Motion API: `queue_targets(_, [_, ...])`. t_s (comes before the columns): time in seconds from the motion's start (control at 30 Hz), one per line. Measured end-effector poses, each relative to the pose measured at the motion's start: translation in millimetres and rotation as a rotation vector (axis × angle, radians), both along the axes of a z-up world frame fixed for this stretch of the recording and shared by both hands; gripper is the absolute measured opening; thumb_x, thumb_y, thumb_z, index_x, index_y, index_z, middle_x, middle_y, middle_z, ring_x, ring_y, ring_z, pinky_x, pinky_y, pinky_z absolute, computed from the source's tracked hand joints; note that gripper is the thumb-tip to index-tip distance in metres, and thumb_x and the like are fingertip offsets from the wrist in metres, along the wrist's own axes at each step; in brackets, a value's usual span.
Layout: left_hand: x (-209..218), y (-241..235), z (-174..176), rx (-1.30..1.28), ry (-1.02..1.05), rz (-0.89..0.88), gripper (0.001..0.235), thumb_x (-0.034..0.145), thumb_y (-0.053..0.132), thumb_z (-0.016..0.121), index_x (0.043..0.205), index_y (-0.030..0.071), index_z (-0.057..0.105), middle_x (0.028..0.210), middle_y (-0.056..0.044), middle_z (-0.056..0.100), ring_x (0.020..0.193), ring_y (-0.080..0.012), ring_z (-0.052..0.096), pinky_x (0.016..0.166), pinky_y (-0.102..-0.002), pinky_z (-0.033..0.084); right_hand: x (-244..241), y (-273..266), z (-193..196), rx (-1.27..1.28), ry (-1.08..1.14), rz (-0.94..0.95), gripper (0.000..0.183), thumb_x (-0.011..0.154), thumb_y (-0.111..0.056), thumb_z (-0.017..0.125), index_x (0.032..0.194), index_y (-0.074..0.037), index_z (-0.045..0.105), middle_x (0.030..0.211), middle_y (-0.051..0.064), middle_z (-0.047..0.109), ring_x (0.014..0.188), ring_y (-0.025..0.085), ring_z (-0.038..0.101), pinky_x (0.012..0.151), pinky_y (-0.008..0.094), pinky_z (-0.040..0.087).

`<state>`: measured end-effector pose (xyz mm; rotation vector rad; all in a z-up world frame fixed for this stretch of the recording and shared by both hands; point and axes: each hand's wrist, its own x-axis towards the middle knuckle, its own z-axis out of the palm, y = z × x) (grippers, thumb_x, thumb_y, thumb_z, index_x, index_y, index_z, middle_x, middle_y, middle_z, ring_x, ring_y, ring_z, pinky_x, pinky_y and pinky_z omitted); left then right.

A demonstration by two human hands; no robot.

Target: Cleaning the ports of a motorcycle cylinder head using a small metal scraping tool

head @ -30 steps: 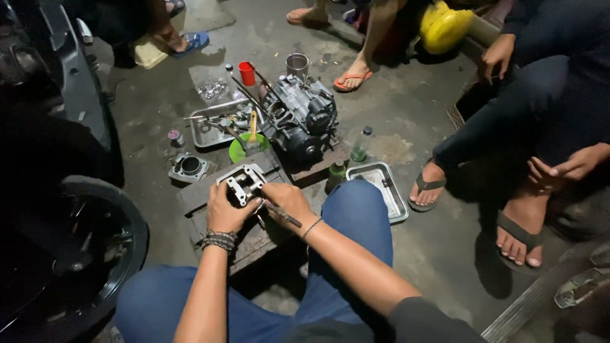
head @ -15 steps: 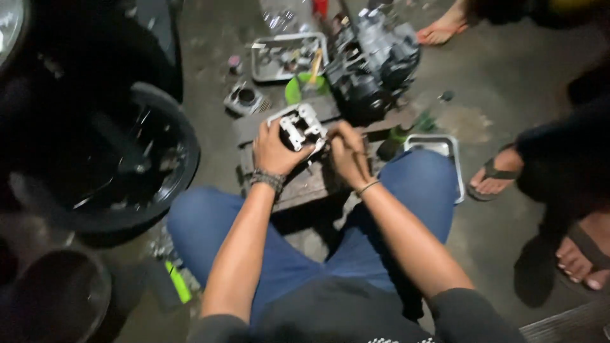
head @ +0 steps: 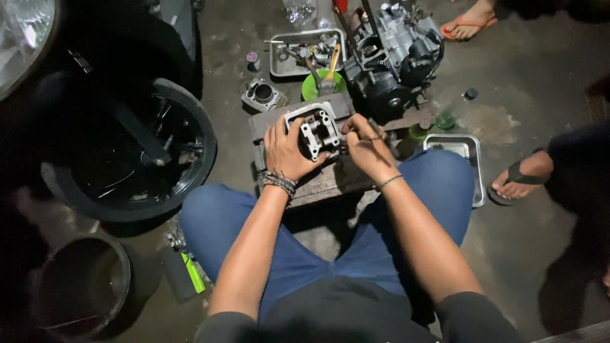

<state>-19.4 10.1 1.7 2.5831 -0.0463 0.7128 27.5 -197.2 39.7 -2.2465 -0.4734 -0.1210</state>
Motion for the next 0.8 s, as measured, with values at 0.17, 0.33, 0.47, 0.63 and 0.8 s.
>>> queue_targets(0.17, [9,9,-15,-0.071,-0.08,-0.088,0.096,0.056,0.068,0.087,0.131,0.015,0.056,0.134,-0.024,0.049,0.119,-0.0461,0.058,0.104,-0.057,0.042,-13,-11,2,0.145,0.126,-0.063,0.019,0.092,-0.01,0.046,0.093,-0.018,0.063,0.078,0.009,0.074,0.089,0.035,0.07,0.09,0.05,0.052])
queue_targets(0.33, [10,10,-13,-0.104,-0.112,-0.189,0.095,0.057,0.067,0.088,0.129,0.014,0.057,0.135,-0.027,0.05,0.12,-0.0489,0.059,0.102,-0.056,0.045,-6,-8,3,0.218,0.179,0.01,0.019,0.096,-0.016,0.042,0.105,-0.019,0.058,0.092,0.014,0.074,0.102,0.038,0.069,0.094,0.053,0.05])
queue_targets(0.47, [11,11,-14,-0.089,-0.126,-0.208,0.095,0.059,0.066,0.089,0.132,0.013,0.057,0.137,-0.027,0.049,0.121,-0.05,0.057,0.102,-0.056,0.046,0,4,6,0.129,0.033,0.049,0.017,0.091,-0.011,0.047,0.095,-0.017,0.062,0.082,0.014,0.072,0.088,0.04,0.071,0.083,0.051,0.055])
queue_targets(0.63, [9,17,-15,-0.071,-0.142,-0.203,0.097,0.06,0.071,0.087,0.132,0.013,0.058,0.135,-0.028,0.05,0.121,-0.0496,0.058,0.104,-0.055,0.046,-11,6,10,0.0,0.094,0.08,0.015,0.086,-0.016,0.048,0.089,-0.018,0.063,0.077,0.015,0.07,0.085,0.043,0.069,0.079,0.054,0.055])
queue_targets(0.8, [12,14,-16,-0.102,-0.129,-0.225,0.099,0.058,0.072,0.087,0.133,0.015,0.057,0.14,-0.026,0.048,0.125,-0.0486,0.056,0.106,-0.057,0.044,-20,-10,22,0.129,0.132,0.039,0.015,0.09,-0.01,0.044,0.086,-0.018,0.057,0.077,0.013,0.069,0.086,0.043,0.07,0.079,0.052,0.057])
